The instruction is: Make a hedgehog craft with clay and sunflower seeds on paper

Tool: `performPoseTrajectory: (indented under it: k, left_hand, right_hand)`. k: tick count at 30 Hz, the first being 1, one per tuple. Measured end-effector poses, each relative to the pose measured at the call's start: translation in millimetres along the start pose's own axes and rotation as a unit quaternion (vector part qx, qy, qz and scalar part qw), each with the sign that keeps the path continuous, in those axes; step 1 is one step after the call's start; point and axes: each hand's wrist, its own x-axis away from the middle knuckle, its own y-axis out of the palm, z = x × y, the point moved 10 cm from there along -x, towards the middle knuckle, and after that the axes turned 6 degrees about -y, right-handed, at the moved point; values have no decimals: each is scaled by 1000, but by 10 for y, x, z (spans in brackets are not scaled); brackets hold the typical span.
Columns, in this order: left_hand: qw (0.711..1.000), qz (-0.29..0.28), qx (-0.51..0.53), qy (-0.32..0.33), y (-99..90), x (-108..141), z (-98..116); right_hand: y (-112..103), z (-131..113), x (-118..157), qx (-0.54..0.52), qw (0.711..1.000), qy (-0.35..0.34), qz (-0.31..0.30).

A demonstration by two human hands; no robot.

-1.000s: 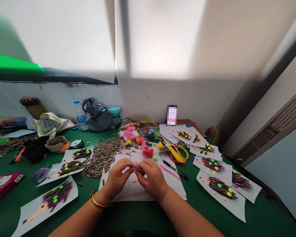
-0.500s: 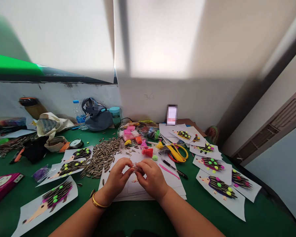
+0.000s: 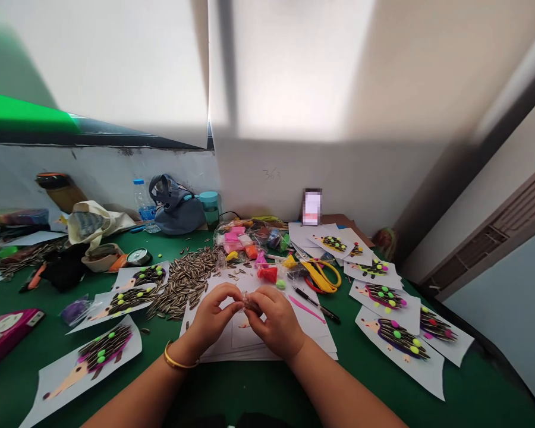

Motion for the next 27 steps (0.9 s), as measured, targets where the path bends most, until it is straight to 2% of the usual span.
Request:
performPoseTrajectory:
  k: [5, 12, 22, 27]
  left_hand:
    - [1000, -2, 4, -14, 15, 35, -79]
    - [1000, -5, -18, 0, 15, 54, -43]
    - [999, 31, -20, 24, -82, 33, 30]
    - [998, 57, 13, 11, -150, 30, 15]
  right_hand:
    - [6, 12, 12, -8, 1000, 2, -1]
    - [-4, 23, 14, -2, 1000, 5, 0]
    - [-46, 49, 2, 3, 1000, 14, 6]
    - [-28, 58, 5, 0, 1000, 19, -1]
